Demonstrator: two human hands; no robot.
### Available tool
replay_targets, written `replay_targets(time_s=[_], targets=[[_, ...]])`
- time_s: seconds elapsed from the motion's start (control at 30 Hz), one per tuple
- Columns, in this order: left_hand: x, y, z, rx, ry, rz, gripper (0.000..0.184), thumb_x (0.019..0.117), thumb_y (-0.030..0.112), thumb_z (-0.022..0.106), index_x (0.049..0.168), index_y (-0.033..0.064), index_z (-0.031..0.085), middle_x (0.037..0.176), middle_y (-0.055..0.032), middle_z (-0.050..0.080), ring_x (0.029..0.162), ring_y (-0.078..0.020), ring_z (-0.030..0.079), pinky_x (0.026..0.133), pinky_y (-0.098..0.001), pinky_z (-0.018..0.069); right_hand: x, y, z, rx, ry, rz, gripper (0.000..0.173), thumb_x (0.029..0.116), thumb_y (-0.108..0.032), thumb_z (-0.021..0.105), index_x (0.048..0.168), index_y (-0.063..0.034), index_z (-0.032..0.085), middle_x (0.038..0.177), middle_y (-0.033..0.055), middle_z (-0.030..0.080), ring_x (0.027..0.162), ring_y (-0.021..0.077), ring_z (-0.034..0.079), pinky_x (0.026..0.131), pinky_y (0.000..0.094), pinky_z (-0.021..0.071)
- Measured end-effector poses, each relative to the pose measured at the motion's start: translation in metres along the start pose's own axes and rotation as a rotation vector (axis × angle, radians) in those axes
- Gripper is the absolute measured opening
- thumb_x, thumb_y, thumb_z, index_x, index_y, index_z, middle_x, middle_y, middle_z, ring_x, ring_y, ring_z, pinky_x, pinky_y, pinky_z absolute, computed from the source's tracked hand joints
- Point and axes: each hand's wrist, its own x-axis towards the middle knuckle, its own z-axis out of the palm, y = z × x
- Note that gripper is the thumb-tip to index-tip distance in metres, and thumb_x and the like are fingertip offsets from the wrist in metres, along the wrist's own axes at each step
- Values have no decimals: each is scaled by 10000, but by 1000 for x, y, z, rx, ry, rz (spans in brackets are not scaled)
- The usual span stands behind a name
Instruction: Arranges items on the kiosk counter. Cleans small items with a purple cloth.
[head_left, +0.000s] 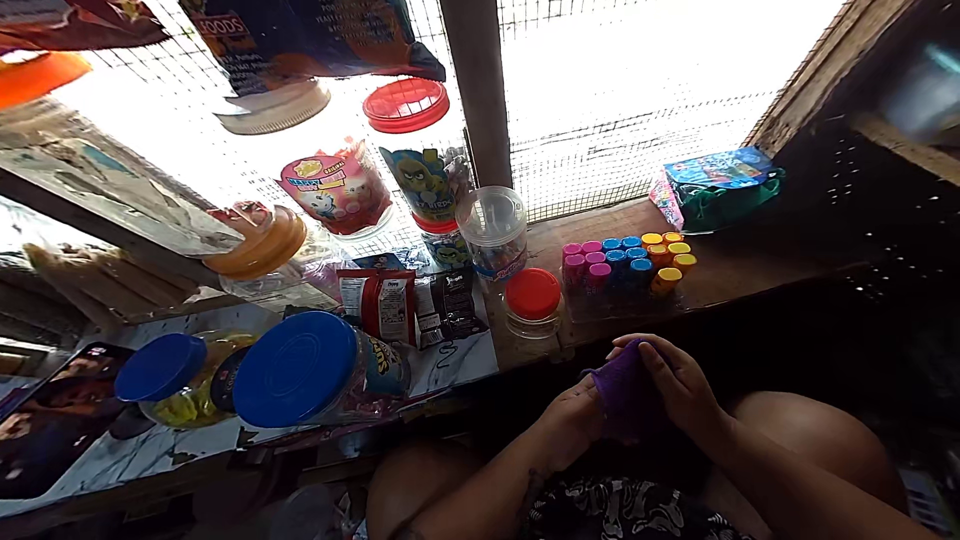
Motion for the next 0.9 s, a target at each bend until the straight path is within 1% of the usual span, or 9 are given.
replay_targets(time_s=[0.17,0.27,0.33,0.4,0.47,0.53,0.6,0.77,0.9], targets=[[-2,2,0,-40,12,15,275,1055,358,509,1252,184,592,1056,-4,740,899,-111,716,810,-289,590,1,0,0,32,-19,-3,372,1108,-315,405,1195,-79,679,1035,-33,742,971,37,694,903,249,581],[-2,3,1,-72,36,24,383,1001,398,618,1305,167,596,1063,-12,739,895,-110,712,788,-279,589,2,1,-1,67,-64,7,348,1092,-327,452,1218,-87,672,1053,-25,740,989,55,692,914,259,576],[-3,8,5,-70,115,13,496,960,363,662,1378,129,533,1143,-20,721,973,-125,706,823,-296,591,4,0,-1,66,-110,41,371,1057,-351,532,1264,-68,651,1102,-10,729,1032,60,678,935,257,564],[-2,11,10,-66,208,8,422,1001,209,562,1398,77,508,1190,-26,704,1069,-134,685,934,-334,567,4,1,0,45,-156,83,496,990,-384,635,1331,-26,599,1194,16,704,1079,51,653,954,242,543],[-1,12,11,-15,260,11,364,1058,158,442,1396,40,503,1166,-17,698,1068,-109,673,971,-327,545,5,1,1,52,-209,127,683,910,-381,726,1413,25,505,1287,56,655,1127,61,628,983,235,524],[0,11,10,31,275,16,326,1047,146,460,1339,26,538,1097,-3,712,1002,-83,685,931,-302,560,4,2,2,47,-232,151,793,852,-365,784,1446,43,452,1313,71,630,1134,61,614,985,221,514],[1,7,5,65,245,25,294,1022,140,511,1294,36,550,1077,7,709,978,-71,681,909,-290,562,3,3,4,27,-218,130,751,836,-321,803,1417,33,484,1285,70,642,1121,62,618,967,216,523],[0,6,7,96,210,27,344,996,130,491,1329,47,518,1143,12,683,1041,-74,655,942,-304,542,3,4,1,-37,-135,24,357,986,-276,638,1248,-35,631,1141,14,719,1035,33,662,904,210,553],[-2,6,7,33,168,12,402,954,212,626,1322,92,518,1118,25,710,994,-94,694,888,-303,579,4,3,-3,-36,-96,-10,317,1077,-291,480,1162,-68,688,1098,-14,740,1032,41,683,934,232,563]])
